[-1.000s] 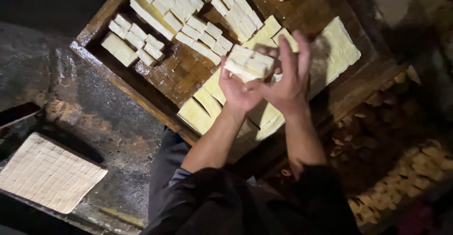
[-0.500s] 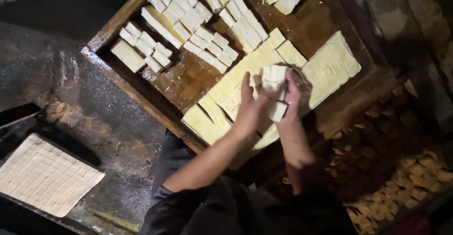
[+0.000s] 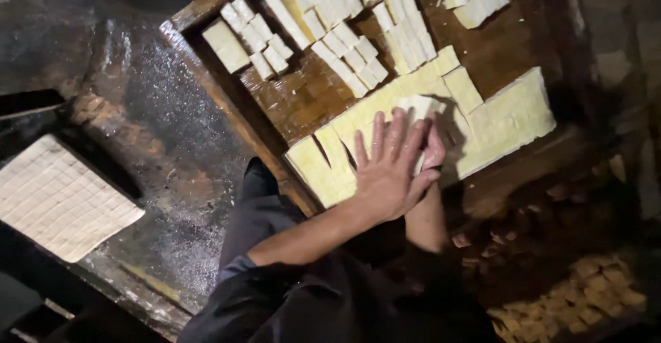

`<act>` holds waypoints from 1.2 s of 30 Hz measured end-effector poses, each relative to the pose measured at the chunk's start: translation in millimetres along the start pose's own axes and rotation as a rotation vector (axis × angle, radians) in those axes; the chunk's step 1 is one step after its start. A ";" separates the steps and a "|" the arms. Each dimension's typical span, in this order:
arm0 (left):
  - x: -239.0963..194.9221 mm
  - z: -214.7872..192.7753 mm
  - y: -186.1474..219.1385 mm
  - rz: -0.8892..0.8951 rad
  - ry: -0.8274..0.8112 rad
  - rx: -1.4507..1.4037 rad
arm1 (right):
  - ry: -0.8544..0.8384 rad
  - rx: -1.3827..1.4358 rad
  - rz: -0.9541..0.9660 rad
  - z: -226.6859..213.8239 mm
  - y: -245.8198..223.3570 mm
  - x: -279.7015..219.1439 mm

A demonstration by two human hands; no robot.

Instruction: The person separates pre-cut rectangular dough sheets by hand on a wooden tray and stacks them into neat piles. The hands repeatedly lift, peel, and stack the thin sheets without using any tools.

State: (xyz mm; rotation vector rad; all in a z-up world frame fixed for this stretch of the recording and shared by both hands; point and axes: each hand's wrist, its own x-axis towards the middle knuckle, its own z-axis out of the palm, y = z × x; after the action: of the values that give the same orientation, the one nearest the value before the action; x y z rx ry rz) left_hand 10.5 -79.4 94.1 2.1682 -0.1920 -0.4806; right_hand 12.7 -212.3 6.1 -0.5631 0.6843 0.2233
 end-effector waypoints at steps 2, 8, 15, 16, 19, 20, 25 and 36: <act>-16.9 -20.2 -21.5 0.003 0.081 -0.089 | -0.151 -0.061 0.126 7.0 14.0 14.2; -61.5 -61.7 -111.8 -0.178 0.399 -0.514 | -0.451 -0.741 0.198 71.9 58.9 70.0; -5.2 -46.0 -181.5 -0.542 0.470 -1.443 | -0.372 -2.448 -0.591 144.3 115.7 64.1; 1.0 -45.7 -187.6 -0.526 0.471 -1.419 | -0.344 -2.457 -0.618 149.6 121.3 62.3; 9.2 -43.8 -198.7 -0.549 0.445 -1.414 | -0.311 -2.402 -0.639 154.0 127.0 56.7; 9.5 -43.1 -200.3 -0.597 0.418 -1.449 | -0.331 -2.323 -0.617 151.9 123.4 52.5; 19.0 -51.5 -209.0 -0.551 0.400 -1.531 | -0.354 -2.184 -0.731 138.0 103.4 33.9; 27.2 -57.9 -219.7 -0.574 0.405 -1.582 | -0.168 -2.084 -0.596 94.5 128.7 35.1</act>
State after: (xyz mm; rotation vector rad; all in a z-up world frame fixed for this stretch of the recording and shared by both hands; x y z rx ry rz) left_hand 51.0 86.8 -57.8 0.6580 0.8055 -0.2838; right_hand 41.9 -52.3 -10.5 -2.6360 -0.1785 0.3597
